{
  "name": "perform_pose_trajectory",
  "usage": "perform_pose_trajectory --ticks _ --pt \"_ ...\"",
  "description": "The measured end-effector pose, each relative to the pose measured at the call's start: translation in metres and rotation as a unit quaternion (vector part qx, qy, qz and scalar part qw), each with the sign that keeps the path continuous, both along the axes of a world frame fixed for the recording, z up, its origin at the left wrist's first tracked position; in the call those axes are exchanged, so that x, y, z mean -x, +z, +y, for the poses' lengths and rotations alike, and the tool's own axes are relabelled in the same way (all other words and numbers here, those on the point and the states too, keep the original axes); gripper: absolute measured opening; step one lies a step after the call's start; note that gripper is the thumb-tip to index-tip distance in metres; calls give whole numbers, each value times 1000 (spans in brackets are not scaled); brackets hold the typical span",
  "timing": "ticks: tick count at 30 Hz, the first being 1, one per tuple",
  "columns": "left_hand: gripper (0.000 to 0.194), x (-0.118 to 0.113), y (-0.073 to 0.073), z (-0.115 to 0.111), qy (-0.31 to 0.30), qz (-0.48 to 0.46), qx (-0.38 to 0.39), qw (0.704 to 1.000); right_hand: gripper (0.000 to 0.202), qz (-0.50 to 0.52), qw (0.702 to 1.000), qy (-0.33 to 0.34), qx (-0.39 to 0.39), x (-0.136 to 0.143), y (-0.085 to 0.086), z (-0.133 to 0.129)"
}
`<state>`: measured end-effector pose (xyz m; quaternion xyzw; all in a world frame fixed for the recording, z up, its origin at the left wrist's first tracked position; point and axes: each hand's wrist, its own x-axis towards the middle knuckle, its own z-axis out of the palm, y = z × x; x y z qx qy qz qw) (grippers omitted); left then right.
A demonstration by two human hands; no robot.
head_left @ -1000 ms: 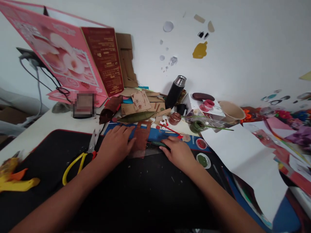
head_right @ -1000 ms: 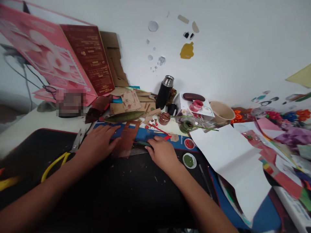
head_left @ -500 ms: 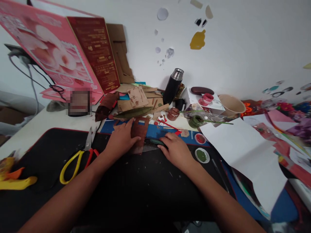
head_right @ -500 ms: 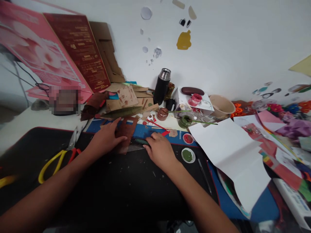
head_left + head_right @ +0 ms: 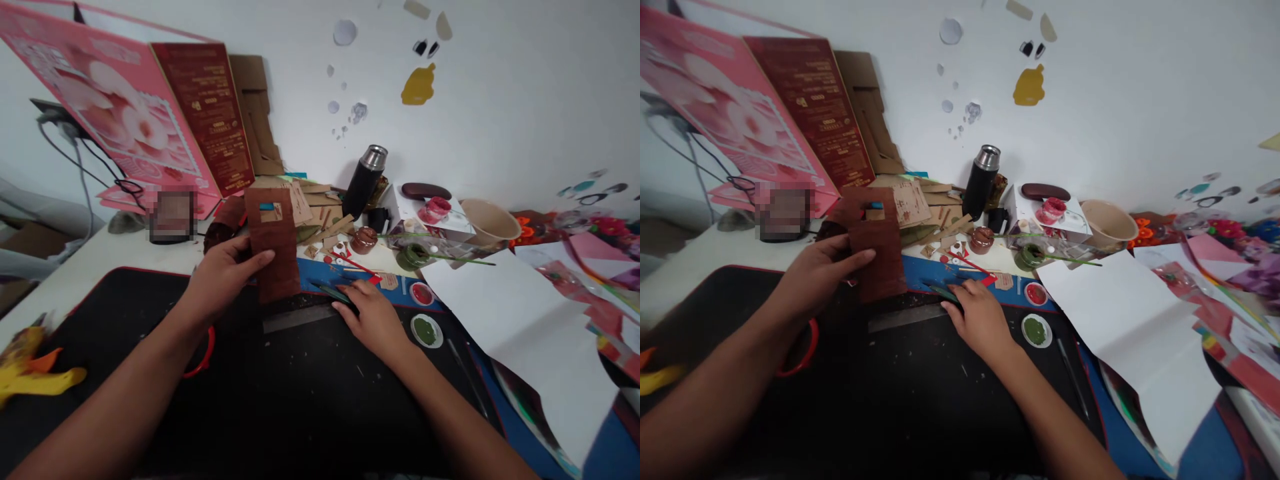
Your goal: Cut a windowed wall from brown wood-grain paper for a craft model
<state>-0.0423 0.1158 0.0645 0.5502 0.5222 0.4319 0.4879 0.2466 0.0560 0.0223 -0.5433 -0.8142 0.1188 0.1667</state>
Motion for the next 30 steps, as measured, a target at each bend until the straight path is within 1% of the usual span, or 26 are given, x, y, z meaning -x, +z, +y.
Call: perform_pose_trajectory --ticks 3,7,11,13,16,18,23,27,29,30 --pt "51 -6 1 8 8 -91 13 996 30 8 1000 -4 -10 1 0 2" --pt "49 -20 -11 20 5 -159 50 986 29 12 1000 6 -12 1 -1 4" --pt "49 -29 -26 27 9 -190 43 981 30 13 1000 2 -14 0 -1 6" --pt "50 -29 -33 28 12 -198 40 979 33 33 999 -6 -25 2 1 9" --pt "51 -28 -40 27 14 -202 35 979 32 103 994 -11 -39 8 6 14" --pt "50 -26 -43 25 10 -203 35 978 29 160 987 -14 -25 16 11 18" --pt "46 -24 -44 21 -8 -199 36 979 29 275 958 -37 68 43 18 30" --pt "44 -21 -45 22 -18 -203 36 978 29 360 914 -46 181 63 20 42" --pt "46 -18 -46 22 -19 -211 31 977 31 401 890 -48 209 73 20 48" --pt "48 -17 -46 22 -23 -217 29 975 33 426 878 -51 211 78 19 51"
